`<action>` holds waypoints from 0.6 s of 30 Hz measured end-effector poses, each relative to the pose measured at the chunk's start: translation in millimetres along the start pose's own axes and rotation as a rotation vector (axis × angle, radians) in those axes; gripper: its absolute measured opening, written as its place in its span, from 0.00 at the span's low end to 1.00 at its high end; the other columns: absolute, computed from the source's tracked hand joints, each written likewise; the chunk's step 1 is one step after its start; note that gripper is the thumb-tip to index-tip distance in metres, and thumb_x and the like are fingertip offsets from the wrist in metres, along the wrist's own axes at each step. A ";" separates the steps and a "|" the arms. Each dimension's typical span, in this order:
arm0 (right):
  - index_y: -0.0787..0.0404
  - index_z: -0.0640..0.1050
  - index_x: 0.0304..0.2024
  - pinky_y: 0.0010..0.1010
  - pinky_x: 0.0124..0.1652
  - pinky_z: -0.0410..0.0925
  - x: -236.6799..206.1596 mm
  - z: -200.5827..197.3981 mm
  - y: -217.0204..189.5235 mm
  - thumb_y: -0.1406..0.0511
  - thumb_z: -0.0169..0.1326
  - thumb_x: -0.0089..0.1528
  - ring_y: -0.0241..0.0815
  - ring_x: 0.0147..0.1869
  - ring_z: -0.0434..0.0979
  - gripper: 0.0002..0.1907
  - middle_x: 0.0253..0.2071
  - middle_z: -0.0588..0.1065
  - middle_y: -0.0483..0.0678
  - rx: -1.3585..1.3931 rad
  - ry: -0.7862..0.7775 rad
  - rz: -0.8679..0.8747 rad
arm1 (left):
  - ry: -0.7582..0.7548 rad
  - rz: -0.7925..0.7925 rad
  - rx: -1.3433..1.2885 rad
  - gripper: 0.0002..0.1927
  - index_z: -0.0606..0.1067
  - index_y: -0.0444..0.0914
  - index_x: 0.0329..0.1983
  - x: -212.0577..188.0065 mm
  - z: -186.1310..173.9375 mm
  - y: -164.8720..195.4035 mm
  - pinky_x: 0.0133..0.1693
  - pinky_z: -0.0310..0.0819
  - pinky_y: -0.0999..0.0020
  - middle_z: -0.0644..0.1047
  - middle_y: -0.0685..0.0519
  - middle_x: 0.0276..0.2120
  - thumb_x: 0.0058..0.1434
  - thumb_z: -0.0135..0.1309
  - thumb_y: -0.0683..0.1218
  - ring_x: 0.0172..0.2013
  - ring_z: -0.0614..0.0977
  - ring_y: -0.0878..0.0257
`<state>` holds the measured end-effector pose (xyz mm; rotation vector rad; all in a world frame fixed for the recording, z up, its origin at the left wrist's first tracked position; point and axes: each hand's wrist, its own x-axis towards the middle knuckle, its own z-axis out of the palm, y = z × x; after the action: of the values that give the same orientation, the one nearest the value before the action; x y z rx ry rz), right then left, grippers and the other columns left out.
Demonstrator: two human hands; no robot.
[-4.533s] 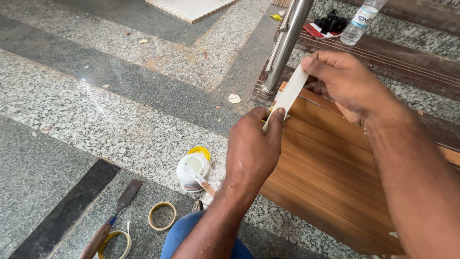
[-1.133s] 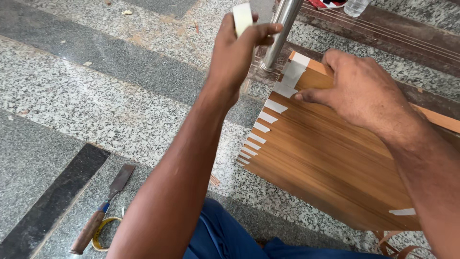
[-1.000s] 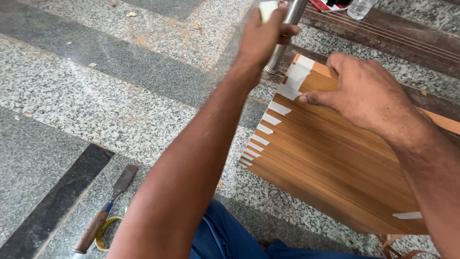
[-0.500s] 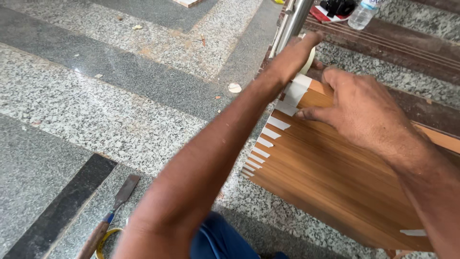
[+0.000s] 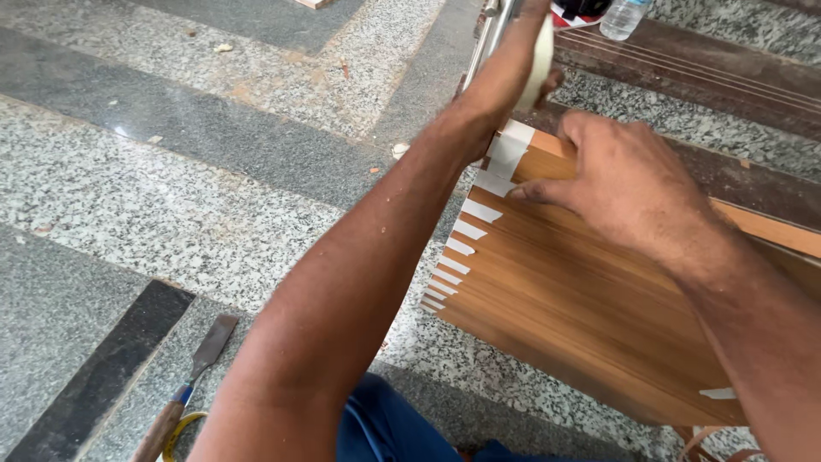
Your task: The person applies masking tape to the edges of a wooden board, then spreads white adhesive along the edge with a small stick. They press a thin brown edge-banding strip onto the adhesive and smooth it down, repeating the process along the board's edge.
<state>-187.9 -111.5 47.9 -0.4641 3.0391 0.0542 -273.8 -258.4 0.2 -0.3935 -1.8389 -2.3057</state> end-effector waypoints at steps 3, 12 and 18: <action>0.60 0.74 0.44 0.34 0.26 0.69 -0.7 -4.1 3.2 0.47 0.62 0.58 0.38 0.26 0.69 0.26 0.27 0.71 0.47 0.037 0.012 -0.030 | 0.260 0.111 -0.156 0.41 0.70 0.31 0.50 -5.6 -15.7 9.2 0.34 0.72 0.58 0.72 0.56 0.25 0.67 0.33 0.73 0.24 0.73 0.68; 0.53 0.83 0.48 0.36 0.30 0.72 -32.7 1.3 52.8 0.47 0.58 0.61 0.38 0.25 0.76 0.23 0.31 0.80 0.50 0.232 0.143 -0.051 | 0.575 0.173 0.186 0.22 0.64 0.30 0.66 -217.4 51.4 -35.6 0.49 0.77 0.63 0.79 0.40 0.51 0.72 0.44 0.45 0.51 0.81 0.58; 0.58 0.83 0.50 0.24 0.13 0.65 -39.2 11.6 57.2 0.50 0.55 0.64 0.30 0.14 0.70 0.22 0.27 0.80 0.51 0.234 0.407 -0.329 | 0.195 -0.446 0.604 0.15 0.75 0.34 0.39 -287.5 109.5 -137.8 0.38 0.78 0.47 0.80 0.34 0.30 0.65 0.54 0.52 0.35 0.84 0.37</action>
<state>-167.0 -44.8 40.6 -1.0577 3.2351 -0.4619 -29.2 -130.3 -193.2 0.3438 -2.5608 -1.7659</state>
